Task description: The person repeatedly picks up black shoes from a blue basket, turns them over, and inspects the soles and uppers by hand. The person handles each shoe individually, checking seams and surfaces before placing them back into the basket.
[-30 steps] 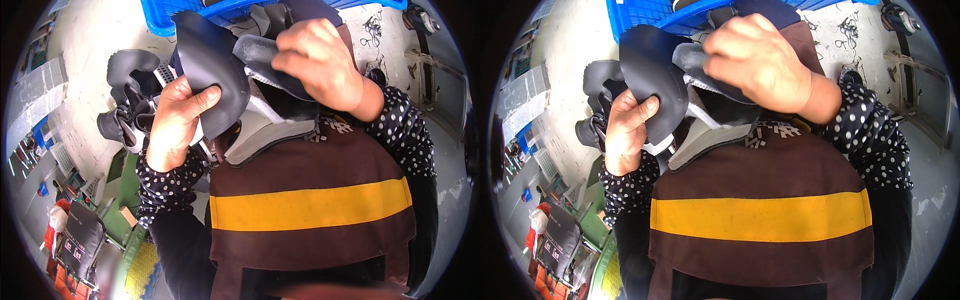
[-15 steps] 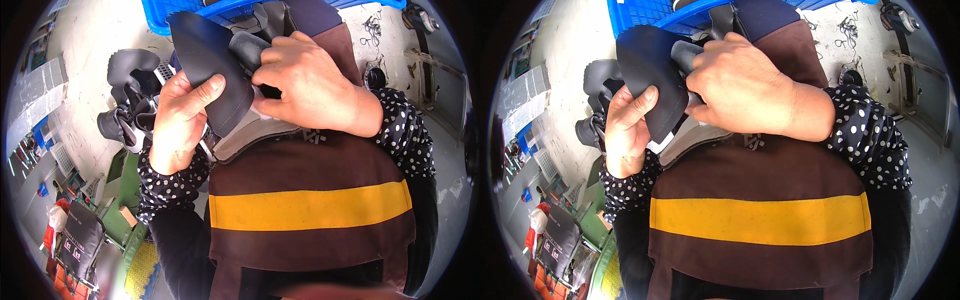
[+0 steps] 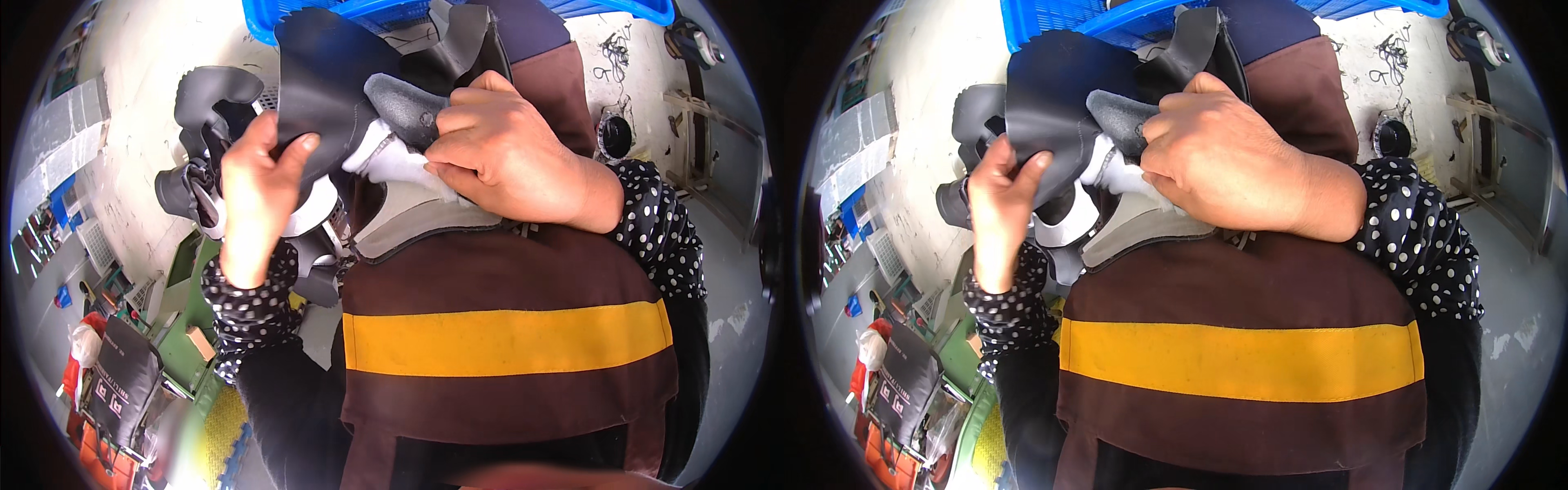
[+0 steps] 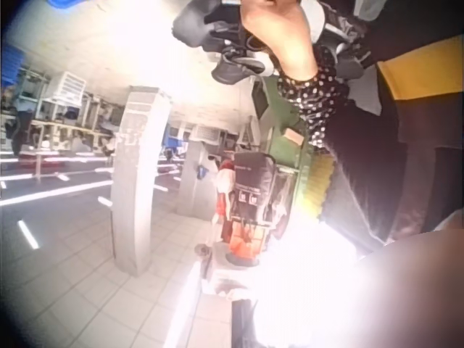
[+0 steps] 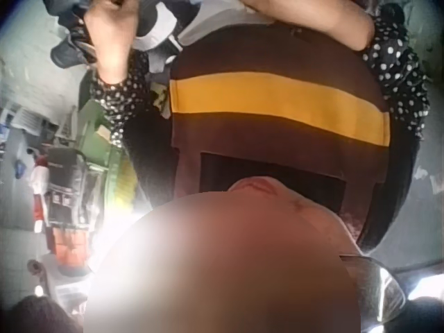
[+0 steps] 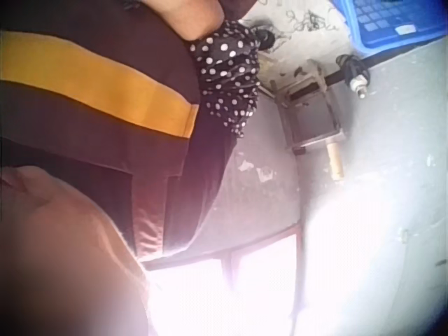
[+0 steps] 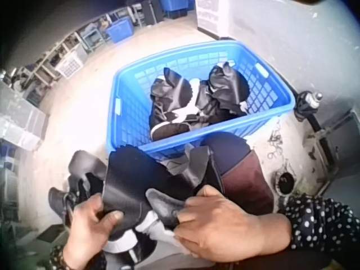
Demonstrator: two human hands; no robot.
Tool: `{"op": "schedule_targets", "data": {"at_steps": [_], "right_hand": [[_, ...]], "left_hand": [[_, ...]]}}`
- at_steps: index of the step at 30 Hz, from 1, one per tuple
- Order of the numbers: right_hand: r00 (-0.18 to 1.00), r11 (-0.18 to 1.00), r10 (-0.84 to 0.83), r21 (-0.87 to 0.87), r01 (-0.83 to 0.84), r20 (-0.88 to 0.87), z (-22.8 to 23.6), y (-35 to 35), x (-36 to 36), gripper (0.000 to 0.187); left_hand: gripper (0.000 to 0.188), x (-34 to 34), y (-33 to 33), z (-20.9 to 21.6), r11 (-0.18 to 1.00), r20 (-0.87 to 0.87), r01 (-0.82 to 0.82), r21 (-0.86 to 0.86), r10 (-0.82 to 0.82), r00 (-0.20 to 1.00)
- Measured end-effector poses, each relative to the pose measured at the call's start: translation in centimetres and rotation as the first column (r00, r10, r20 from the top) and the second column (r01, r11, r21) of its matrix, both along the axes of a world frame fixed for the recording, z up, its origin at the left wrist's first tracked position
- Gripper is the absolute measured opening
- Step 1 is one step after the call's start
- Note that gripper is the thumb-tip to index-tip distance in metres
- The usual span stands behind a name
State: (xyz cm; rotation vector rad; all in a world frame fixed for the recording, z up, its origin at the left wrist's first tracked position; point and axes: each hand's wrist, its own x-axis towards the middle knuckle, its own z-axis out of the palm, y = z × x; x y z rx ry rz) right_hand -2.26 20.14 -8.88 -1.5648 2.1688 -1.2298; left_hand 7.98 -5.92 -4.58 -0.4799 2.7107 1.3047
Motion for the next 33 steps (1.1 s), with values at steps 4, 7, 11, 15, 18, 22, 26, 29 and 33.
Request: {"op": "schedule_targets", "data": {"at_steps": [4,7,11,15,18,22,26,29,33], "right_hand": [[1.000,0.998,0.025,-0.053,-0.025,-0.010,-0.1,-1.1,0.4,0.014],[0.999,0.999,0.011,-0.048,-0.013,-0.035,0.0,-1.1,0.3,0.014],[0.993,0.999,0.023,-0.028,-0.027,-0.117,0.2,-0.6,0.4,0.015],[0.992,0.998,0.042,-0.032,-0.046,-0.119,0.5,-0.8,0.4,0.015],[1.000,0.993,-0.010,-0.115,0.007,-0.020,0.6,-0.5,-0.6,0.014],[0.973,0.970,-0.227,-0.077,0.230,0.043,0.2,1.0,-2.4,0.037],[0.913,0.992,-0.113,0.104,0.078,0.391,-0.6,1.5,-3.8,0.022],[0.841,0.983,-0.172,0.146,0.112,0.513,-0.8,1.5,-4.6,0.015],[0.823,0.933,-0.119,0.346,-0.099,0.556,-0.5,1.3,-4.9,0.022]], "left_hand": [[0.061,0.3,0.9,-1.7,0.715,-0.193,0.003,-0.699,-0.192,0.962],[0.067,-0.9,1.6,-0.7,0.569,-0.465,-0.103,-0.816,-0.539,0.702],[0.031,-2.3,3.3,1.1,0.463,-0.218,0.457,-0.759,-0.843,0.491],[0.020,-3.3,3.7,2.0,0.510,-0.035,0.668,-0.541,-0.808,0.588],[0.020,-4.1,3.5,1.9,0.461,0.042,0.723,-0.514,-0.828,0.559],[0.021,-4.9,3.4,1.1,0.554,-0.016,0.734,-0.393,-0.803,0.596],[0.025,-5.2,3.1,0.9,0.669,-0.091,0.716,-0.202,-0.740,0.666],[0.024,-5.1,2.7,0.9,0.700,-0.030,0.709,-0.091,-0.713,0.700],[0.023,-5.2,2.5,0.6,0.684,-0.046,0.726,-0.065,-0.729,0.683]]}}
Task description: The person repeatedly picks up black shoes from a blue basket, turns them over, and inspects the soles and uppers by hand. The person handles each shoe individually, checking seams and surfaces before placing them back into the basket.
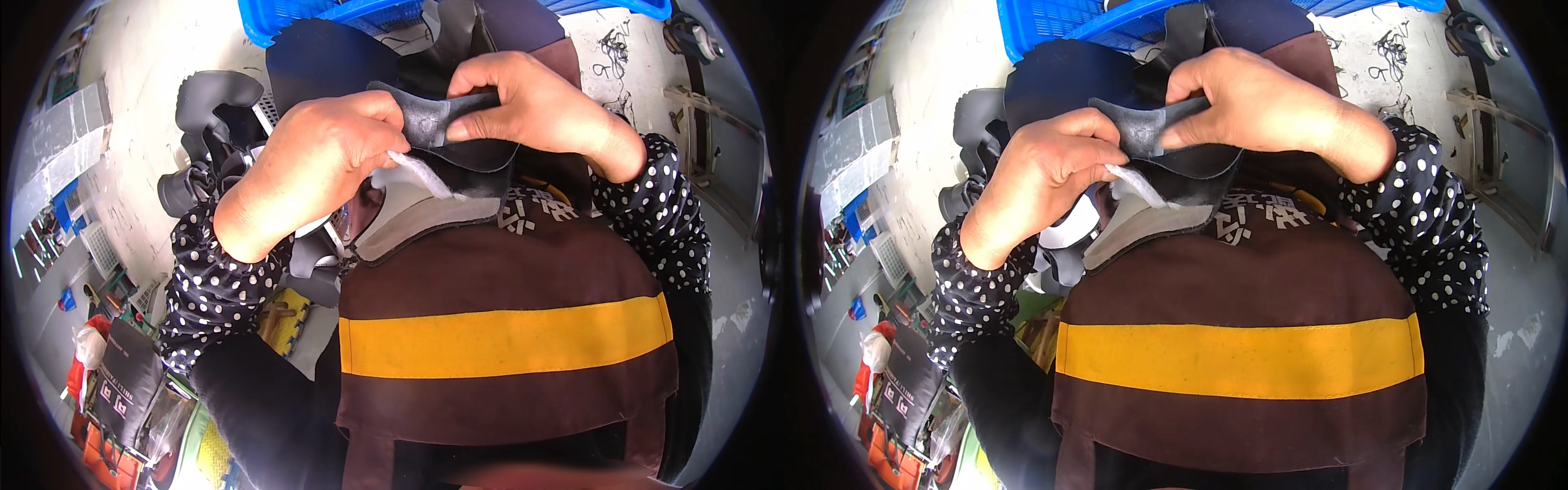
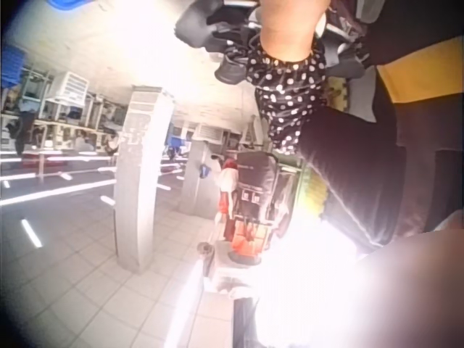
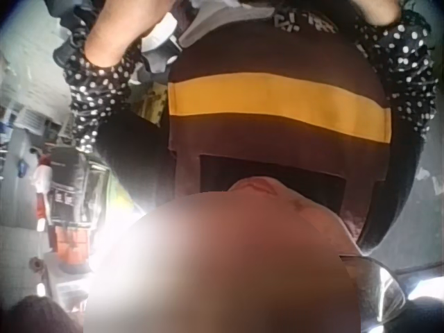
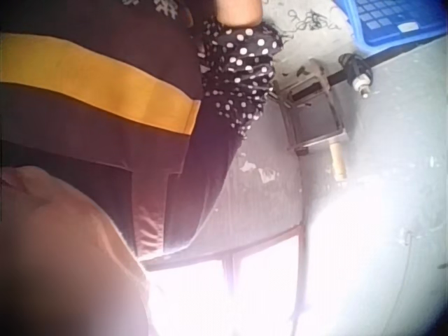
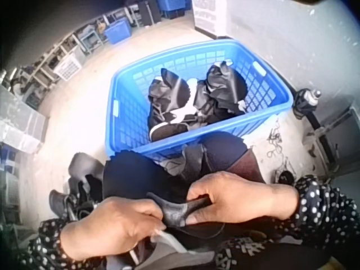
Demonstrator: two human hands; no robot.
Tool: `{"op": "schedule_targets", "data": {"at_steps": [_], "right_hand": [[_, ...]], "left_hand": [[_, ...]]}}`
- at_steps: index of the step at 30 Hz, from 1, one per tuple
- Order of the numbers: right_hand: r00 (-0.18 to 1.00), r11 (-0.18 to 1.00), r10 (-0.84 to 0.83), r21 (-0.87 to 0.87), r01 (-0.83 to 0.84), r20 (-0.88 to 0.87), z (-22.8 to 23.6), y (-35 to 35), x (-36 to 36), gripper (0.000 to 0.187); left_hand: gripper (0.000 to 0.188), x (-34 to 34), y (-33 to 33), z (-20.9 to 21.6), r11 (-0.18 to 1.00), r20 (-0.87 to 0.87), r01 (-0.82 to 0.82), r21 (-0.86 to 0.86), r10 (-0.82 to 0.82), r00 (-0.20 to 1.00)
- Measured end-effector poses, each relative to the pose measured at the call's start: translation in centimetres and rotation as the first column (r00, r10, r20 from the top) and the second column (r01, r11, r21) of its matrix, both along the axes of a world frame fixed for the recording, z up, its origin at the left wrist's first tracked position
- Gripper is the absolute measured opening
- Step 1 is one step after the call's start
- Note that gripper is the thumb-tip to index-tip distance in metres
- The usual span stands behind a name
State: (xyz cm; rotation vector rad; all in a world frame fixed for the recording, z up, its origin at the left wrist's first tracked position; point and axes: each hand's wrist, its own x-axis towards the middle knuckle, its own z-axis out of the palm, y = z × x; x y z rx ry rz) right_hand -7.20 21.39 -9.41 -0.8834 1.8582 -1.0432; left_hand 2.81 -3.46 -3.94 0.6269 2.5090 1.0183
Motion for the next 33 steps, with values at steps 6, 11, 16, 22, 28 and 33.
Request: {"op": "schedule_targets", "data": {"at_steps": [6,11,16,22,28,33], "right_hand": [[0.850,0.949,-0.215,-0.308,0.066,-0.481,-2.0,0.3,-1.8,0.014],[0.942,0.870,-0.313,-0.362,0.336,0.122,-1.8,0.8,-2.6,0.015],[0.942,0.837,-0.095,-0.538,-0.099,-0.321,4.1,4.0,-0.3,0.047],[0.924,0.879,-0.097,-0.467,-0.094,-0.370,0.0,2.1,3.6,0.043],[0.931,0.854,-0.091,-0.508,-0.110,-0.354,-0.6,1.4,2.9,0.034],[0.911,0.867,-0.073,-0.477,-0.143,-0.405,0.4,1.5,2.6,0.042]], "left_hand": [[0.019,-0.3,0.2,-0.1,0.993,-0.076,0.119,0.015,-0.118,0.990],[0.015,-0.2,0.1,0.0,0.998,0.118,0.066,-0.008,-0.065,0.991],[0.013,-0.3,0.0,-0.6,0.999,0.093,-0.012,0.040,0.008,0.996],[0.017,-1.1,0.5,-0.6,1.000,0.020,-0.007,-0.002,0.007,1.000],[0.024,-0.3,0.1,0.1,0.999,-0.105,-0.022,-0.049,0.017,0.994],[0.049,2.0,-1.5,0.1,0.914,-0.572,-0.340,-0.222,0.160,0.805]]}}
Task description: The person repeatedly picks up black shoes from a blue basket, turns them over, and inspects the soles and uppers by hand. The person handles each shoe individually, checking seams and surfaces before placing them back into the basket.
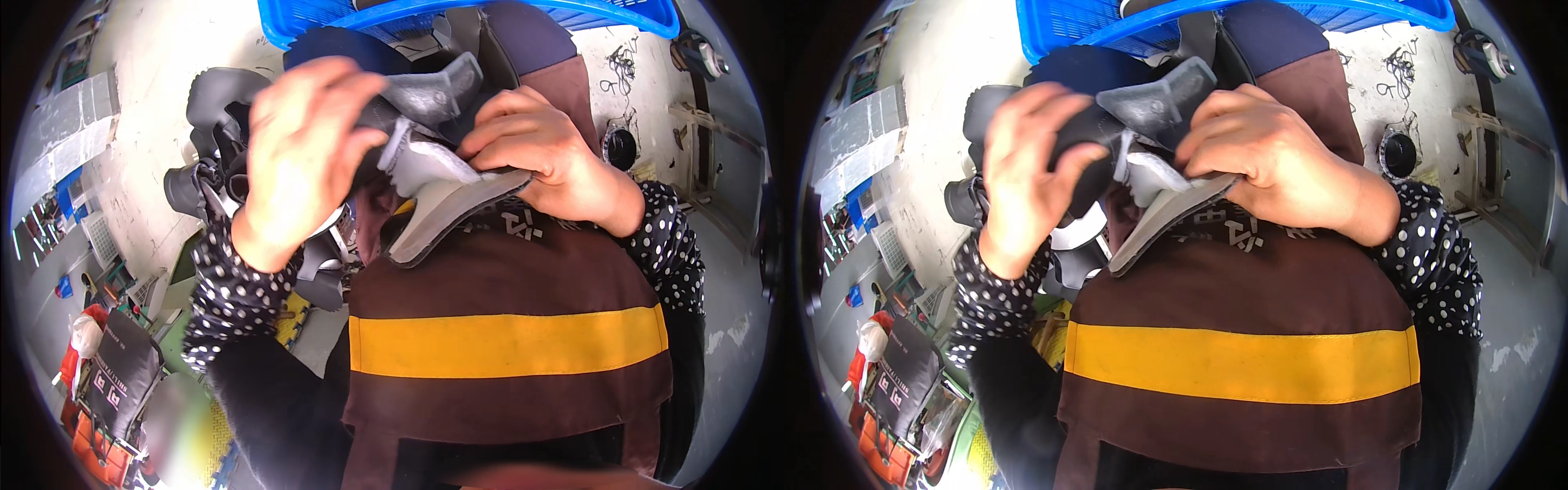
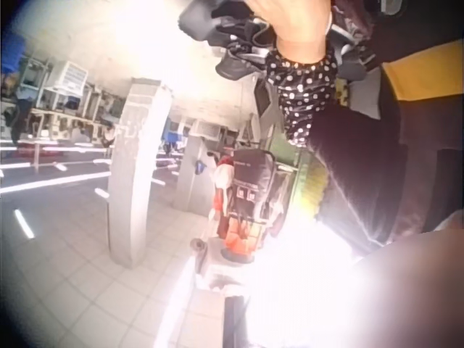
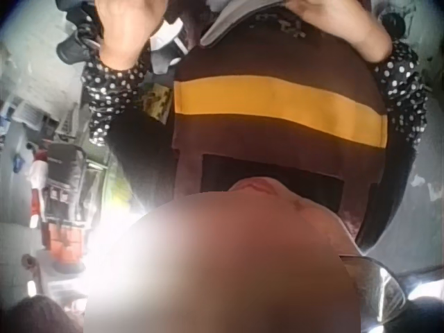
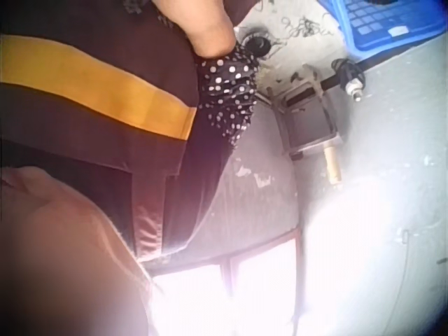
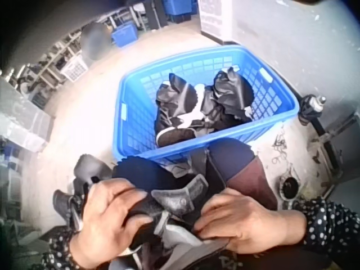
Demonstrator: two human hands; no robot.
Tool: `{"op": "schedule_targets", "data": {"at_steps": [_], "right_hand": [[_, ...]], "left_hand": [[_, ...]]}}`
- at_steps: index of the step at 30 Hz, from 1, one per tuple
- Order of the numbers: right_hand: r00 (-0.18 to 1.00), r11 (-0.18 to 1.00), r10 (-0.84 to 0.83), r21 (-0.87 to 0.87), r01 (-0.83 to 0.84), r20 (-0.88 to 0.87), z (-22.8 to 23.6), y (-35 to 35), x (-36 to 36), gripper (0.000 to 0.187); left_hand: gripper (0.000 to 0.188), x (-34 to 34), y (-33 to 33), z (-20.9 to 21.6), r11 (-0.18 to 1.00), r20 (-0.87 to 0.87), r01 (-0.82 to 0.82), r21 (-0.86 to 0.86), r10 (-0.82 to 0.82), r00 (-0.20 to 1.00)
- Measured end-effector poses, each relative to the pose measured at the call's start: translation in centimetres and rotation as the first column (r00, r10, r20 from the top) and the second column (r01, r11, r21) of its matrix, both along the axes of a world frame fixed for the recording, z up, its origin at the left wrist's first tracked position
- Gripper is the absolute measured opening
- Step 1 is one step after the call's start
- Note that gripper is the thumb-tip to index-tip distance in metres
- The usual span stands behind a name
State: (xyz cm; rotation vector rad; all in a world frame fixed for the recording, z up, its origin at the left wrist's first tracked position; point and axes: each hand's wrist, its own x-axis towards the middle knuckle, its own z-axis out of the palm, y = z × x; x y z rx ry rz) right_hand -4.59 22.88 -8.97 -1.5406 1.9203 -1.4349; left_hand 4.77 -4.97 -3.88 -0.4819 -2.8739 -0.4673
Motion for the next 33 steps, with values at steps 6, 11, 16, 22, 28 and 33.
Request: {"op": "schedule_targets", "data": {"at_steps": [6,11,16,22,28,33], "right_hand": [[0.997,0.999,-0.041,0.015,0.042,-0.067,-0.2,0.0,0.6,0.041],[0.992,0.995,0.101,0.014,-0.100,-0.072,0.3,-0.8,0.6,0.047],[0.990,0.991,0.135,-0.009,-0.135,-0.037,0.9,0.2,0.6,0.053],[0.997,0.995,0.078,0.068,-0.078,-0.005,0.6,1.3,1.0,0.038],[0.998,0.996,0.066,0.062,-0.064,-0.025,0.6,0.7,0.9,0.038],[0.994,0.995,0.096,0.028,-0.095,-0.059,0.5,0.5,0.9,0.052]], "left_hand": [[0.055,5.6,2.1,-0.8,0.443,0.523,-0.644,0.624,0.376,0.765],[0.023,4.4,-1.7,0.5,0.990,0.021,-0.141,0.011,0.141,0.990],[0.019,0.3,-6.0,-0.3,0.918,-0.379,0.029,-0.396,-0.192,0.905],[0.037,0.4,-2.1,-6.4,0.997,-0.016,0.067,-0.036,-0.067,0.998],[0.047,4.1,-0.3,3.6,0.953,-0.086,-0.239,0.186,0.258,0.962],[0.038,1.6,4.7,1.8,0.925,0.347,-0.016,0.379,-0.126,0.929]]}}
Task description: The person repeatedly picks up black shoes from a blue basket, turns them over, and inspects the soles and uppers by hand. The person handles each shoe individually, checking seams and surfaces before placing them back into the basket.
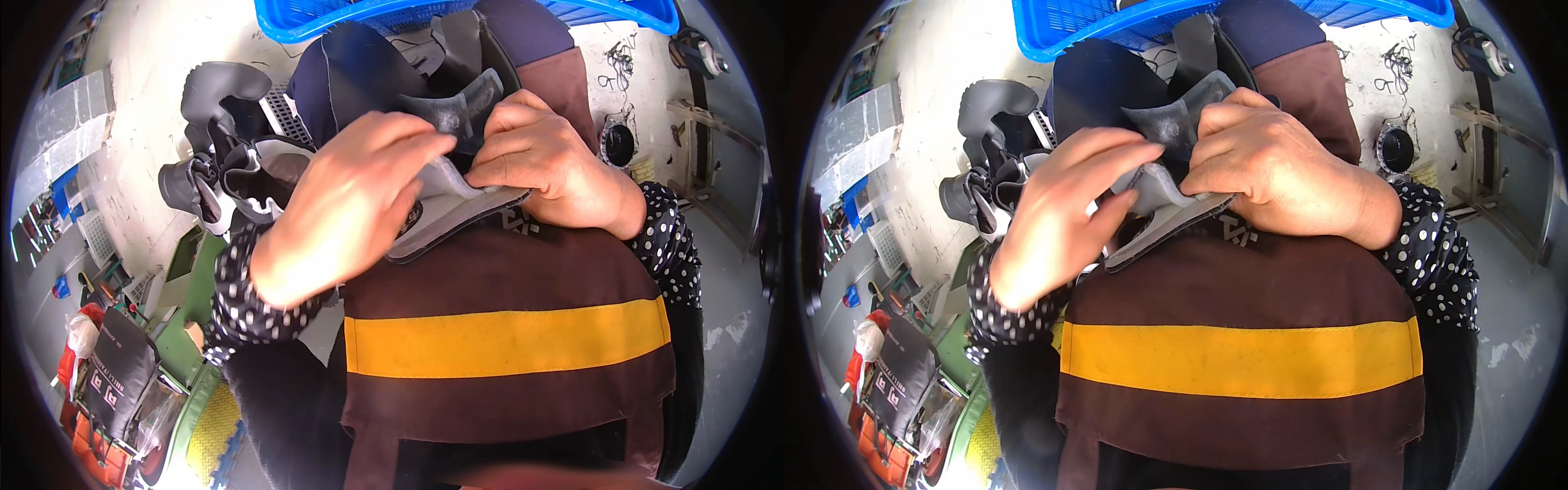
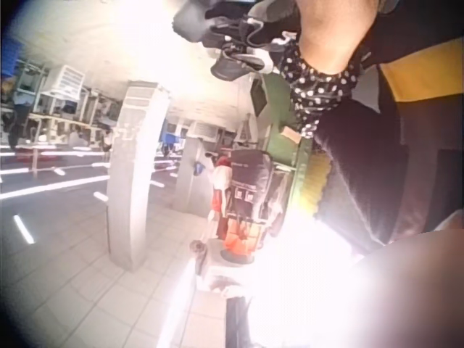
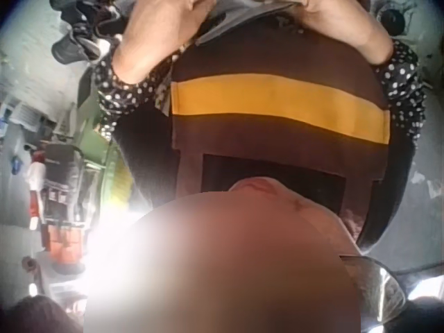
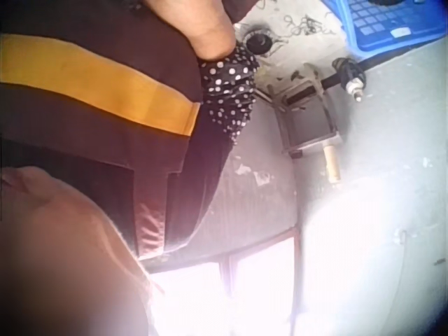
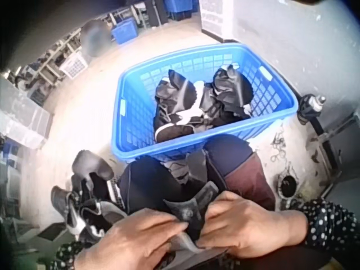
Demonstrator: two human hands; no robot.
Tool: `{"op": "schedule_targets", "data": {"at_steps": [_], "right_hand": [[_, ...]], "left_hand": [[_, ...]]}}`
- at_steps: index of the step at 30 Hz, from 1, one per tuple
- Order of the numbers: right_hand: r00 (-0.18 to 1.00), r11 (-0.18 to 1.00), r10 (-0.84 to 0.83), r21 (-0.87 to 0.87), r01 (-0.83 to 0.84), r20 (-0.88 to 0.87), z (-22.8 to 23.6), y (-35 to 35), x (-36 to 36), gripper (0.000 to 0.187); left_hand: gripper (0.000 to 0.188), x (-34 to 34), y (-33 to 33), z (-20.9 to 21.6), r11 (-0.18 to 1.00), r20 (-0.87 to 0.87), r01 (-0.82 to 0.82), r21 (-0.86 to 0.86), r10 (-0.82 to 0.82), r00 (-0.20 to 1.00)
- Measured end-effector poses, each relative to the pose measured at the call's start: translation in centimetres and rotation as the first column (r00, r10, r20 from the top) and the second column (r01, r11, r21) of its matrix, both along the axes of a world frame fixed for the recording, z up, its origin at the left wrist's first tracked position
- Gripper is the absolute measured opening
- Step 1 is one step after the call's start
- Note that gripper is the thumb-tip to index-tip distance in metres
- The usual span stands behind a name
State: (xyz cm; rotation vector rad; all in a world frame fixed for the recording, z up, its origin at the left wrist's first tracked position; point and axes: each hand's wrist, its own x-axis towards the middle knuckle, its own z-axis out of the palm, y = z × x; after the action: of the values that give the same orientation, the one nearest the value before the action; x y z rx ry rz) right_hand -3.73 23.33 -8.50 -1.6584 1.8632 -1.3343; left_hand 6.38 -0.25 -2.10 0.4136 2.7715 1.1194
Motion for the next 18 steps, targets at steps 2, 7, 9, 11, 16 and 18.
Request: {"op": "schedule_targets", "data": {"at_steps": [2,7,9,11,16,18], "right_hand": [[1.000,1.000,-0.012,-0.006,0.011,-0.007,0.1,0.4,-0.1,0.053],[0.999,0.999,-0.033,0.006,0.033,-0.030,0.6,0.8,-0.2,0.036],[0.999,1.000,-0.027,-0.006,0.027,-0.035,1.0,0.5,-0.5,0.035],[0.999,1.000,-0.004,-0.012,0.004,-0.051,1.5,0.4,-0.8,0.033],[0.997,1.000,-0.006,0.015,0.007,-0.075,3.3,2.1,-0.9,0.039],[0.998,1.000,-0.020,0.013,0.021,-0.066,3.5,2.7,-0.1,0.046]], "left_hand": [[0.037,-1.4,0.3,-1.8,0.995,0.044,0.028,-0.099,-0.023,0.999],[0.030,-2.0,-0.1,-3.1,0.991,0.011,0.127,-0.042,-0.126,0.992],[0.024,-2.5,-0.4,-2.9,0.987,-0.013,0.160,0.008,-0.160,0.987],[0.021,-3.2,-0.8,-2.2,0.982,0.108,0.158,0.098,-0.169,0.980],[0.017,-2.2,-1.2,0.9,0.965,0.298,0.216,0.146,-0.251,0.921],[0.018,-0.9,-0.8,2.0,0.960,0.221,0.276,0.050,-0.280,0.934]]}}
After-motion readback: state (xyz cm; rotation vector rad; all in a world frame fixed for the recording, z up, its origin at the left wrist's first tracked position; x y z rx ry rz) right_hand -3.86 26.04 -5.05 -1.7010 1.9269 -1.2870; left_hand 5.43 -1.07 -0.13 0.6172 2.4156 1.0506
